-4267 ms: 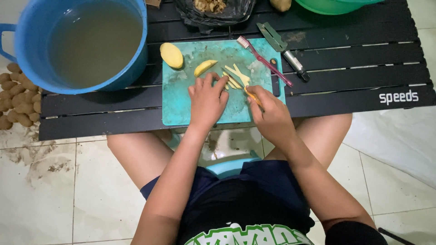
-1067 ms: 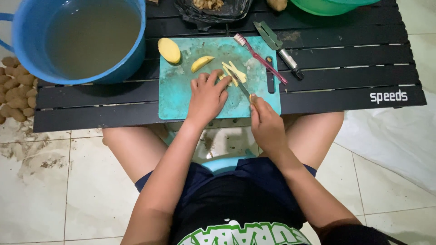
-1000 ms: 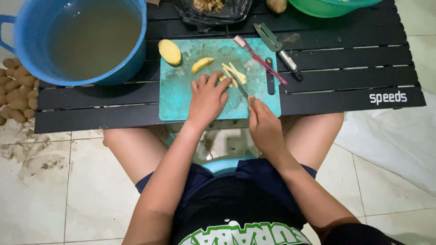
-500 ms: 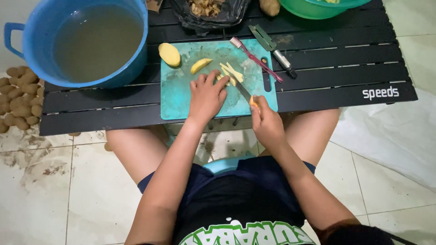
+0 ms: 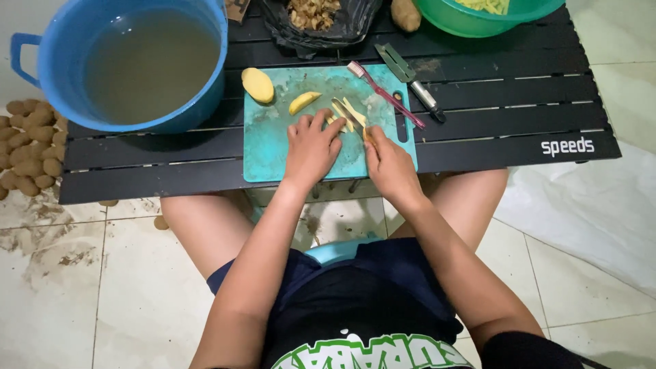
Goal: Slicing potato wedges into thin strips to make french fries on a cutting board.
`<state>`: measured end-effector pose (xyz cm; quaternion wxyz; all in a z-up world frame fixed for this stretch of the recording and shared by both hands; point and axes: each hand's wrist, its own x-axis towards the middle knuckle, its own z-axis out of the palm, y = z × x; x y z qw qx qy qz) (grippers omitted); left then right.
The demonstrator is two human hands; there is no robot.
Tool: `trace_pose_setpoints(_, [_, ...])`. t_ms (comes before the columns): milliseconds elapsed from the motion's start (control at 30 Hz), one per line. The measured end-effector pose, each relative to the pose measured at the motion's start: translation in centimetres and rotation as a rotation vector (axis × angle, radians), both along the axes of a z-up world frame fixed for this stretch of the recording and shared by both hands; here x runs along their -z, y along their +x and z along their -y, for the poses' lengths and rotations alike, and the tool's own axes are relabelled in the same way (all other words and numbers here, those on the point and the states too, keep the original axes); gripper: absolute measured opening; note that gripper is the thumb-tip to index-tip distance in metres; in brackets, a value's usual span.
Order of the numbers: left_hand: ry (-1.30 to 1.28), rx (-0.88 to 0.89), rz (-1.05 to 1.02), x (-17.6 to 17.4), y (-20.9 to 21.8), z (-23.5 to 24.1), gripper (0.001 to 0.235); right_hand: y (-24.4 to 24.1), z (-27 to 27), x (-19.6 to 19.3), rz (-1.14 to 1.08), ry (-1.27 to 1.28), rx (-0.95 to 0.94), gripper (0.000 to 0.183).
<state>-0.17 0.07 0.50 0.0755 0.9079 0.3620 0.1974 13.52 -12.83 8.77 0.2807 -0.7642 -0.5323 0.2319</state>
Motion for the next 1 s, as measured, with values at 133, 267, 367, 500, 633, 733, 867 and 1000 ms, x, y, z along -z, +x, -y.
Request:
trace_pose_setpoints(133, [-0.001, 0.006, 0.010, -0.1, -0.1, 0.1, 0.034, -0.1, -0.8, 0.0, 0.018, 0.017, -0.014, 0.035])
trace_pose_setpoints(267, [-0.004, 0.000, 0.032, -0.4, -0.2, 0.1, 0.033, -0.3, 0.4, 0.2, 0.016, 0.000, -0.005, 0.038])
trace_pose_setpoints(367, [-0.017, 0.006, 0.062, -0.3, -0.2, 0.1, 0.032, 0.1, 2.4, 0.6, -0.001, -0.035, 0.034, 0.037])
trace_pose_setpoints(500, [-0.013, -0.002, 0.083, 0.1, -0.2, 0.2, 0.028, 0.6, 4.7, 1.4, -0.017, -0.059, 0.111, 0.034])
trace_pose_setpoints(633, [-0.006, -0.022, 0.109, 0.5, 0.0, 0.0, 0.025, 1.3, 6.5, 1.8, -0.058, -0.075, 0.189, 0.032])
trace_pose_setpoints(733, [-0.062, -0.073, 0.201, 0.6, -0.1, 0.0, 0.028, 4.5, 6.6, 3.8, -0.218, 0.110, 0.182, 0.027])
trace_pose_setpoints(867, [-0.015, -0.050, 0.175, 1.0, -0.2, 0.1, 0.023, 7.2, 4.4, 3.8, -0.331, 0.239, 0.123, 0.026])
trace_pose_setpoints(1000, [0.011, -0.047, 0.148, 1.5, 0.0, 0.0, 0.034, 6.5, 2.8, 4.8, -0.310, 0.214, 0.089, 0.026])
